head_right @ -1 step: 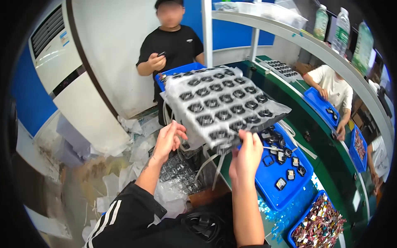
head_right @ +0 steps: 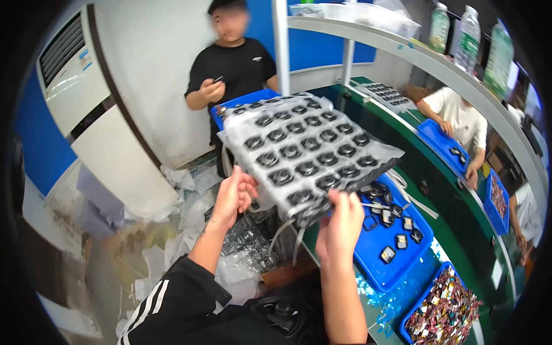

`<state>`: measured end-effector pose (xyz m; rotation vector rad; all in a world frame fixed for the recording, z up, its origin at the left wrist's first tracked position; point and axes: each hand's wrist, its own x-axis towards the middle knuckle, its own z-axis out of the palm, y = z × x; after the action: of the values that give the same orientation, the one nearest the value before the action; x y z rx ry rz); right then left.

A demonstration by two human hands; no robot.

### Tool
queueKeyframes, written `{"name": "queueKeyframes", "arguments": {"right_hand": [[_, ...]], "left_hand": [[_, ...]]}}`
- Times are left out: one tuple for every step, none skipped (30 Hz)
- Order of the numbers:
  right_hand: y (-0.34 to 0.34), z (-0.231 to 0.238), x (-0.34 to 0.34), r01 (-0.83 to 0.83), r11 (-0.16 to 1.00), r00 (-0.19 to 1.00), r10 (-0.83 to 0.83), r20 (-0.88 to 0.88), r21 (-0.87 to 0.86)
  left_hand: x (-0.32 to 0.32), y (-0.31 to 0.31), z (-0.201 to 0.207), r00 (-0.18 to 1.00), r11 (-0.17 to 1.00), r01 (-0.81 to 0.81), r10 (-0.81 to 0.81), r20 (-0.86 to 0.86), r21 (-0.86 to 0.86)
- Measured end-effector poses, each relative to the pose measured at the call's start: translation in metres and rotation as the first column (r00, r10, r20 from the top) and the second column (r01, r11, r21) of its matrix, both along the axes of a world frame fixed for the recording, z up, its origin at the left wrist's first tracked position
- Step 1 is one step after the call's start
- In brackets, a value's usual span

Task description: The recorder is assembling small electronic components on a workbench in a factory setting.

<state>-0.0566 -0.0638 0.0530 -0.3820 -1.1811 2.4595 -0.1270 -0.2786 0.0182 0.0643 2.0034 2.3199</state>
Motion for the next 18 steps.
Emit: {"name": "queueKeyframes", "arguments": {"right_hand": [[0.003,-0.003,0.018,0.009,0.999,1.0,-0.009,0.006,-0.042],[0.002,-0.003,0.035,-0.003,1.0,1.0,0.003,0.004,-0.022],[0.002,-0.005,0.052,0.013,1.0,1.0,-0.012,0.009,-0.007],[-0.003,-0.003,0.066,0.0,0.995,0.998,0.006,0.062,-0.096],[-0.001,-0.004,0.076,0.003,0.984,0.995,0.016,0.103,-0.179],[-0.006,-0.01,0.084,-0.019,0.954,1.0,0.024,0.015,-0.299],[0.002,-0.015,0.095,-0.006,0.946,1.0,0.014,0.023,-0.324],[0.004,-0.015,0.107,0.032,0.929,0.999,-0.031,0.008,-0.368],[0.009,-0.012,0.119,0.056,0.913,0.998,-0.067,-0.012,-0.405],[0.013,-0.013,0.131,0.066,0.915,0.996,-0.084,-0.029,-0.398],[0.017,-0.021,0.142,0.061,0.922,0.992,-0.097,-0.076,-0.383],[0.022,-0.015,0.15,0.051,0.912,0.993,-0.092,-0.08,-0.407],[0.026,-0.005,0.161,0.043,0.904,0.992,-0.09,-0.092,-0.425],[0.031,0.001,0.167,0.056,0.902,0.99,-0.107,-0.096,-0.429],[0.034,0.006,0.171,0.03,0.917,0.992,-0.077,-0.102,-0.398],[0.038,0.01,0.173,0.002,0.931,0.993,-0.045,-0.109,-0.366],[0.046,0.016,0.173,-0.021,0.934,0.991,-0.029,-0.133,-0.358],[0.054,0.024,0.173,-0.016,0.905,0.988,-0.05,-0.143,-0.425]], "left_hand": [[-0.005,0.003,-0.004,0.994,0.992,0.078,-0.085,0.071,0.098],[-0.007,0.017,-0.01,0.999,0.969,-0.022,0.016,0.029,0.245],[-0.006,0.04,-0.008,0.996,0.918,-0.091,0.093,0.016,0.386],[0.0,0.048,0.0,0.993,0.89,-0.092,0.117,-0.029,0.447],[0.001,0.06,0.005,0.989,0.852,-0.076,0.13,-0.069,0.518],[0.01,0.053,0.006,0.987,0.856,-0.072,0.134,-0.086,0.512],[0.017,0.059,0.01,0.984,0.876,-0.071,0.139,-0.108,0.477],[0.029,0.069,0.015,0.976,0.901,-0.081,0.158,-0.149,0.427],[0.041,0.081,0.023,0.962,0.918,-0.098,0.186,-0.198,0.384],[0.048,0.089,0.027,0.965,0.932,-0.035,0.126,-0.231,0.362],[0.053,0.096,0.033,0.962,0.94,0.024,0.071,-0.264,0.34],[0.059,0.105,0.038,0.964,0.942,0.036,0.055,-0.261,0.333],[0.063,0.114,0.042,0.964,0.943,0.056,0.035,-0.264,0.328],[0.067,0.123,0.046,0.956,0.944,0.033,0.066,-0.286,0.328],[0.071,0.13,0.053,0.945,0.946,0.0,0.106,-0.309,0.324],[0.077,0.142,0.066,0.936,0.918,-0.067,0.193,-0.293,0.391],[0.076,0.146,0.068,0.939,0.921,-0.052,0.176,-0.295,0.386],[0.074,0.148,0.07,0.905,0.934,-0.079,0.215,-0.368,0.349]]}}
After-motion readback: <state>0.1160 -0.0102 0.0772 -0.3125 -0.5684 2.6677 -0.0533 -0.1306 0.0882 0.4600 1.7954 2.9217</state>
